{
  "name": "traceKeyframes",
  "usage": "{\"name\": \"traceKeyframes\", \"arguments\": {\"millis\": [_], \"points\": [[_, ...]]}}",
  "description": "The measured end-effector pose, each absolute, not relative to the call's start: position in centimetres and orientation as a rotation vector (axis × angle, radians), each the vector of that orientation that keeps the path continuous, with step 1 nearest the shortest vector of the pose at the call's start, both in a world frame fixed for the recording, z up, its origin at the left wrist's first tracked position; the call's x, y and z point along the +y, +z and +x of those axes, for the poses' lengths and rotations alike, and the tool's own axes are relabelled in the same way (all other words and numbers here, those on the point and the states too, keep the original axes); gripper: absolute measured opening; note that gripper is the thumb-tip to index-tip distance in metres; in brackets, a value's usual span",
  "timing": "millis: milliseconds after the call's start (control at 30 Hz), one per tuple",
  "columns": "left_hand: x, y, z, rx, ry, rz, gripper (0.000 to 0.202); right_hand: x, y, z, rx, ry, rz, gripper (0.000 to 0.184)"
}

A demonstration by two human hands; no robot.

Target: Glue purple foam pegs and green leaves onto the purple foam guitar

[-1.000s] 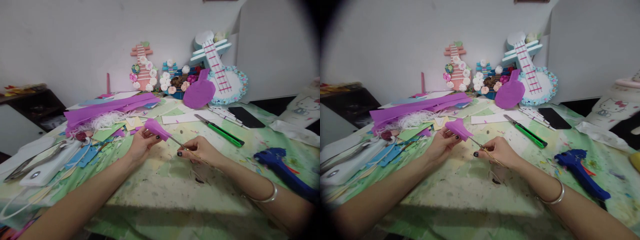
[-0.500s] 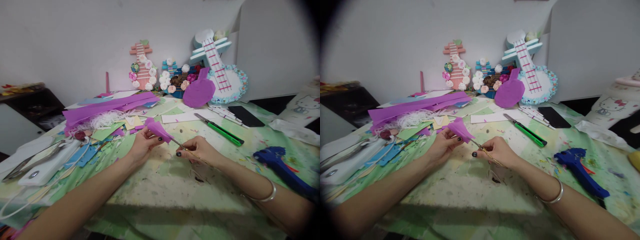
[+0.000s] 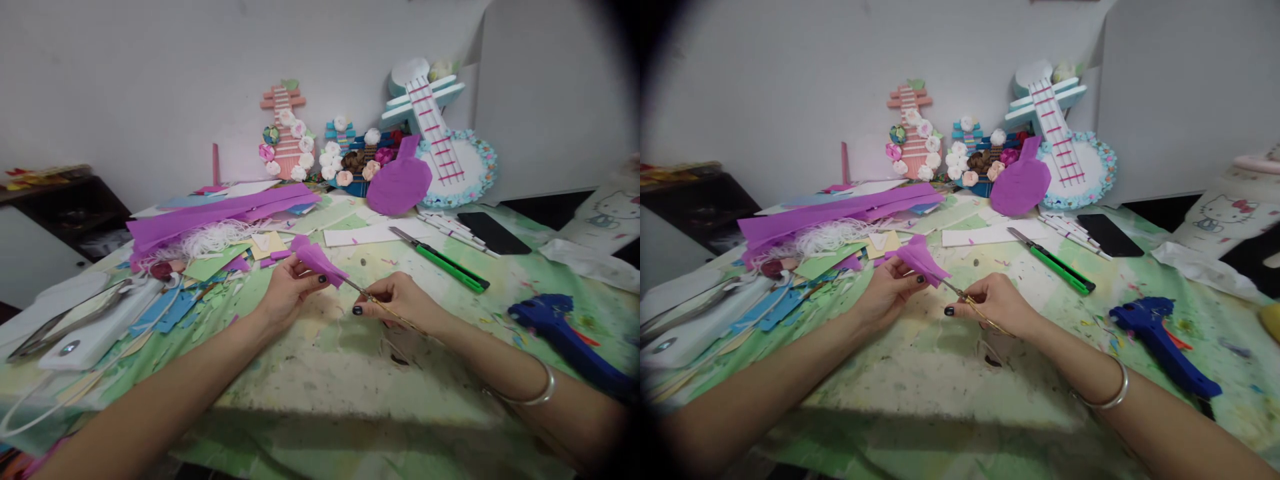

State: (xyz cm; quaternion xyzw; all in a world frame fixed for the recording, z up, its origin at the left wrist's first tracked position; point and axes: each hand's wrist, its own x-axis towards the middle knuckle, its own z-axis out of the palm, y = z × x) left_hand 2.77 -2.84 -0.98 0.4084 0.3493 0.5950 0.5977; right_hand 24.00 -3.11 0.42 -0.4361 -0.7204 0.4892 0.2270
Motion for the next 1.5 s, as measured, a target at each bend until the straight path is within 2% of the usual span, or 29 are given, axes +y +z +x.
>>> {"name": "traceKeyframes", "arguments": {"millis": [433,633,900,1500], "points": [[-2.7,-1.0,2.7,0.81,1.381,0.924,0.043,-3.1,0.1,24.1,-1.999,1.329,-1.243,0.04],[-2.7,-1.1,2.8,0.804,1.366,0.967,0.04,-3.2,0.1,23.8,-2.036,1.228,-1.239,0.039],[-2.7,-1.4,2.7,0.803,1.352,0.982,0.039,-3.1,-0.2,23.9,-2.012,1.304,-1.244,0.039],[-2.7,-1.3,3.0,0.789,1.331,1.026,0.032,-3.1,-0.6,23.8,-2.064,1.234,-1.216,0.04]]}}
